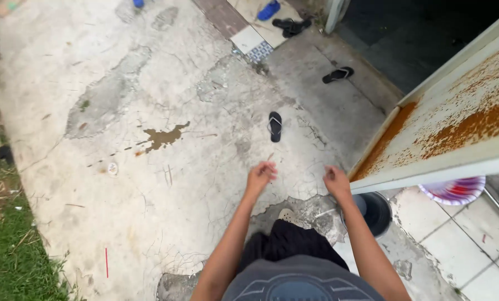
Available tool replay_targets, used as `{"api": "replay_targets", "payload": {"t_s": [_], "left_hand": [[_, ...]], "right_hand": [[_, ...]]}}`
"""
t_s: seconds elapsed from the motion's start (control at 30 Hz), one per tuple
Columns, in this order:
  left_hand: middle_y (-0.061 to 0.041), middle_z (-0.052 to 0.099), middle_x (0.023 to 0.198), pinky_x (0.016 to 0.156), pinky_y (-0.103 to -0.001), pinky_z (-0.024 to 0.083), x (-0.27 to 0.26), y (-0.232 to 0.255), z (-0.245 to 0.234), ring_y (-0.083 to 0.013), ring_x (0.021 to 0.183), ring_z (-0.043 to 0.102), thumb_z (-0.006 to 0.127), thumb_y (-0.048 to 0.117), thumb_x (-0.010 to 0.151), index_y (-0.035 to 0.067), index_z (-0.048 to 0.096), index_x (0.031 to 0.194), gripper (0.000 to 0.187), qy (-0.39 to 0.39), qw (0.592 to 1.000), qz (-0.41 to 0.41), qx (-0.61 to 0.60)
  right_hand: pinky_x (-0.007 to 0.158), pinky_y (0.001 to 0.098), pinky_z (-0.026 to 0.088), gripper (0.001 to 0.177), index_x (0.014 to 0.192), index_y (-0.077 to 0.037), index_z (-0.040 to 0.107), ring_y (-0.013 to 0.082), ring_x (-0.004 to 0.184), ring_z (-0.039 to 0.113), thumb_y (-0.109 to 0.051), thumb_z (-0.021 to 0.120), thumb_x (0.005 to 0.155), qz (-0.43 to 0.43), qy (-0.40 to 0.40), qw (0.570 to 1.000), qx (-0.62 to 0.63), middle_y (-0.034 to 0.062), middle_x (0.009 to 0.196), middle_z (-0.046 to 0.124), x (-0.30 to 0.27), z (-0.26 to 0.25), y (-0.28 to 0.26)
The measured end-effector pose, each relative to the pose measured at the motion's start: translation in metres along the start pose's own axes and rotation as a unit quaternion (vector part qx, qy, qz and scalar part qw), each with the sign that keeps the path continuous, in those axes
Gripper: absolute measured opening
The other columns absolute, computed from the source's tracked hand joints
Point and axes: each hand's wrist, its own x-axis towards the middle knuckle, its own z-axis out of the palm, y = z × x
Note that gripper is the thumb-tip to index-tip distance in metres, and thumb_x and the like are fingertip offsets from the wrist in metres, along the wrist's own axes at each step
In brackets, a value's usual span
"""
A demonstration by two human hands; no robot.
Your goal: The recorder moves several bicycles from an indoor storage area to an outdoor area and back.
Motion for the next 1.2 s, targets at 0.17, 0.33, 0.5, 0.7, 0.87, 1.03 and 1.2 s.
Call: {"api": "replay_targets", "payload": {"t_s": [0.17,0.33,0.5,0.7,0.87,1.03,1.2], "left_hand": [[-0.004,0.074,0.096,0.066,-0.024,0.051,0.112,0.071,-0.004,-0.0122,0.079,0.070,0.054,0.014,0.101,0.006,0.070,0.117,0.024,0.040,0.999,-0.013,-0.008],[-0.006,0.075,0.100,0.066,-0.025,0.050,0.227,0.089,-0.029,-0.0138,0.081,0.071,0.055,0.012,0.099,0.007,0.069,0.118,0.023,0.028,0.997,-0.061,-0.023],[-0.008,0.076,0.094,0.059,-0.027,0.051,0.408,0.069,-0.077,-0.0160,0.072,0.073,0.056,0.017,0.100,0.007,0.069,0.118,0.024,0.022,0.992,-0.096,-0.078],[-0.007,0.075,0.093,0.057,-0.026,0.048,0.585,0.119,-0.116,-0.0147,0.074,0.071,0.057,0.015,0.102,0.006,0.068,0.119,0.023,-0.040,0.997,-0.049,-0.040],[-0.005,0.075,0.099,0.067,-0.025,0.055,0.662,0.186,-0.114,-0.0123,0.080,0.073,0.059,0.013,0.102,0.004,0.070,0.118,0.021,-0.046,0.998,-0.005,-0.033],[-0.005,0.075,0.097,0.064,-0.025,0.051,0.700,0.225,-0.119,-0.0126,0.077,0.072,0.058,0.012,0.099,0.005,0.068,0.119,0.023,-0.049,0.997,-0.050,-0.023],[-0.006,0.075,0.097,0.061,-0.026,0.049,0.727,0.252,-0.155,-0.0137,0.077,0.073,0.057,0.016,0.099,0.006,0.067,0.118,0.023,-0.034,0.999,-0.003,-0.004]], "right_hand": [[0.084,0.0349,0.056,0.038,0.124,-0.012,0.070,0.0216,0.090,0.071,-0.013,0.069,0.085,-0.018,0.029,0.999,0.035,0.0086,0.107,0.070,0.105,-0.039,-0.102],[0.081,0.0329,0.056,0.039,0.123,-0.013,0.070,0.0184,0.086,0.070,-0.012,0.070,0.084,0.010,0.023,0.998,0.059,0.0051,0.102,0.073,0.217,-0.016,-0.107],[0.080,0.0325,0.054,0.037,0.121,-0.014,0.071,0.0166,0.085,0.068,-0.015,0.073,0.084,0.028,0.066,0.995,0.075,0.0047,0.099,0.072,0.361,0.040,-0.088],[0.064,0.0344,0.055,0.029,0.120,-0.012,0.074,0.0184,0.078,0.070,-0.018,0.070,0.092,0.093,0.084,0.992,0.027,0.0072,0.098,0.073,0.496,0.101,-0.102],[0.059,0.0333,0.057,0.038,0.125,-0.012,0.070,0.0164,0.070,0.072,-0.015,0.066,0.088,0.191,0.026,0.975,0.115,0.0055,0.096,0.073,0.516,0.088,-0.169],[0.061,0.0347,0.057,0.037,0.125,-0.013,0.071,0.0194,0.071,0.073,-0.016,0.069,0.089,0.211,-0.012,0.976,0.045,0.0084,0.094,0.073,0.568,0.093,-0.132],[0.063,0.0340,0.057,0.036,0.124,-0.010,0.070,0.0178,0.079,0.074,-0.012,0.067,0.088,0.204,-0.026,0.975,0.087,0.0080,0.098,0.072,0.635,0.081,-0.199]]}}
